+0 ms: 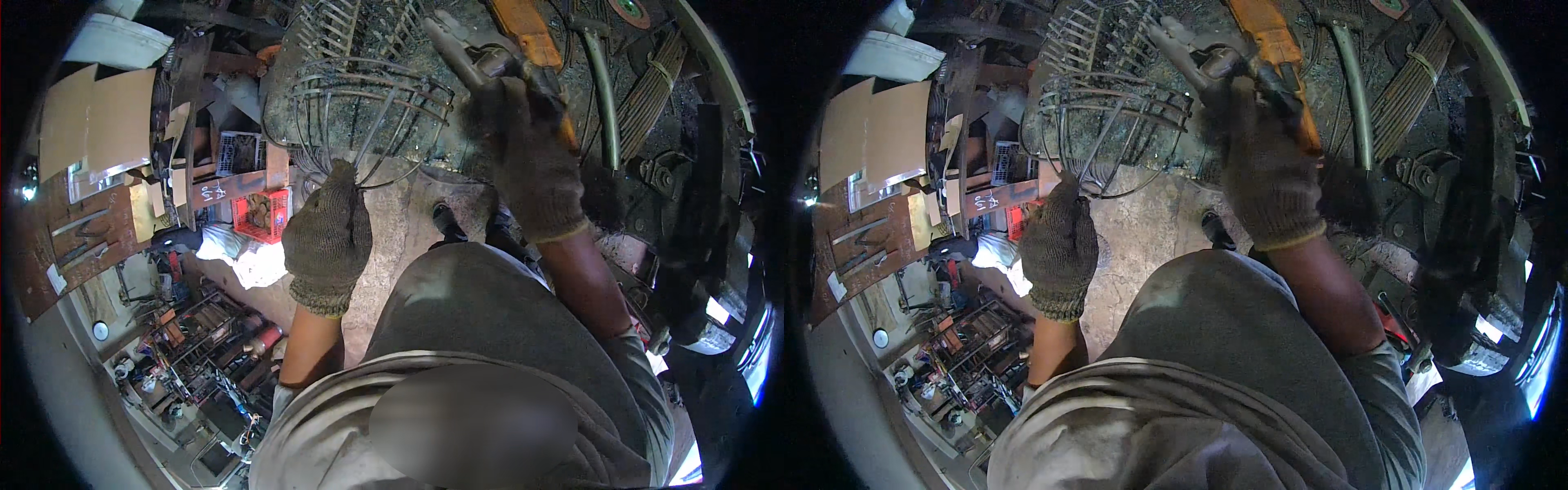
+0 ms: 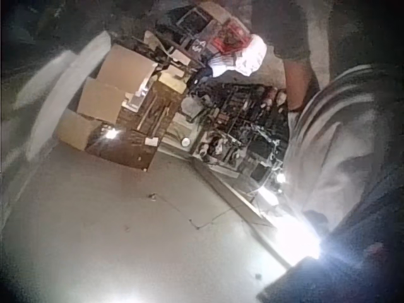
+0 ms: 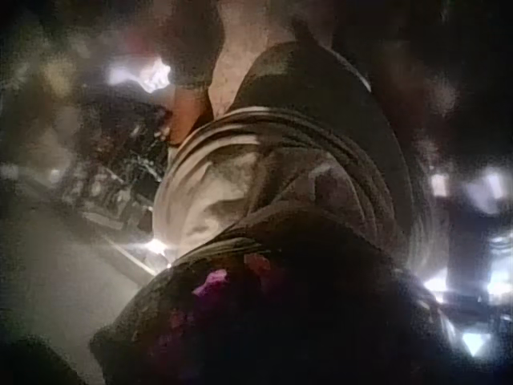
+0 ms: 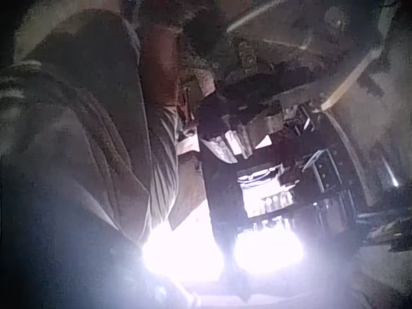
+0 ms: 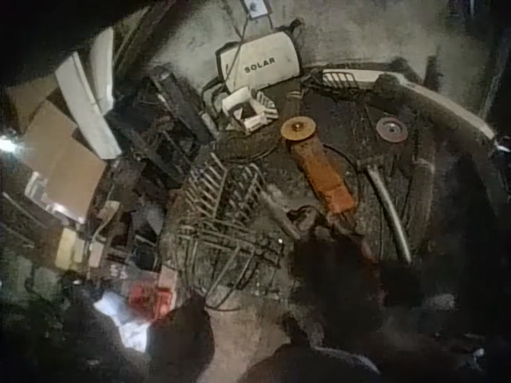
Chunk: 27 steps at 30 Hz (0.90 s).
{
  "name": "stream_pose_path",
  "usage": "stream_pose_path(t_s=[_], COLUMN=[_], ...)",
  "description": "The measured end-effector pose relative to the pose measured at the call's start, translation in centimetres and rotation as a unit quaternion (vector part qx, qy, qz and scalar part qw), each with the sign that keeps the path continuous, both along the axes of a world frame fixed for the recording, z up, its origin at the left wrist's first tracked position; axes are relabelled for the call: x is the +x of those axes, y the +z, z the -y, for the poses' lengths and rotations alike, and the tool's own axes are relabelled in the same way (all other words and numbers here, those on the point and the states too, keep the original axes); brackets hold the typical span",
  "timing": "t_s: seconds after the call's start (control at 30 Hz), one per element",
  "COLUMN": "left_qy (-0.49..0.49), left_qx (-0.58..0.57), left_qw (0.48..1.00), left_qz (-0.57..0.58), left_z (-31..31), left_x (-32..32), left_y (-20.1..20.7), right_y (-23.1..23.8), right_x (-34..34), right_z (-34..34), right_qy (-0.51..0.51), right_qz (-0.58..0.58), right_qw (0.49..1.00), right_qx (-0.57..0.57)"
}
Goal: The person welds metal rods onto a curved metal cage structure on a workbench, then uses an angle grinder to smooth the joints.
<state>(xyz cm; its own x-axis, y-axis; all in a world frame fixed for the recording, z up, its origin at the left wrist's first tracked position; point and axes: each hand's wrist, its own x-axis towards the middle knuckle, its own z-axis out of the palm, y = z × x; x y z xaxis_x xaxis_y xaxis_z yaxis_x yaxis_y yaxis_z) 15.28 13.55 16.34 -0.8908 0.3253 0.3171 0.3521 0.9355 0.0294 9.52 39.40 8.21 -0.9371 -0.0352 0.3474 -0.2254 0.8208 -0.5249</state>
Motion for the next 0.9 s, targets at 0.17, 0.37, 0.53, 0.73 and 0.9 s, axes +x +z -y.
stream_pose_path(t_s=[0.17,0.37,0.53,0.73,0.9], left_qy=[0.020,-0.017,0.018,0.050,-0.005], left_qx=[0.001,0.027,-0.003,-0.009,0.019], left_qw=[1.000,0.999,1.000,0.998,1.000], left_qz=[0.003,-0.029,-0.015,0.030,-0.012], left_z=[0.1,0.5,0.1,-0.2,-0.2], left_x=[0.4,-0.3,0.3,0.1,-0.1], left_y=[-0.1,-0.6,-0.2,0.1,0.0], right_y=[2.0,1.2,0.6,1.5,-0.2], right_x=[0.7,1.2,0.9,0.3,0.9], right_z=[0.5,0.0,0.2,0.2,-0.2], right_qy=[-0.013,0.006,-0.018,-0.023,0.002], right_qz=[0.155,0.148,0.046,0.185,-0.008], right_qw=[0.986,0.987,0.997,0.981,1.000], right_qx=[0.060,0.063,0.055,-0.050,0.027])
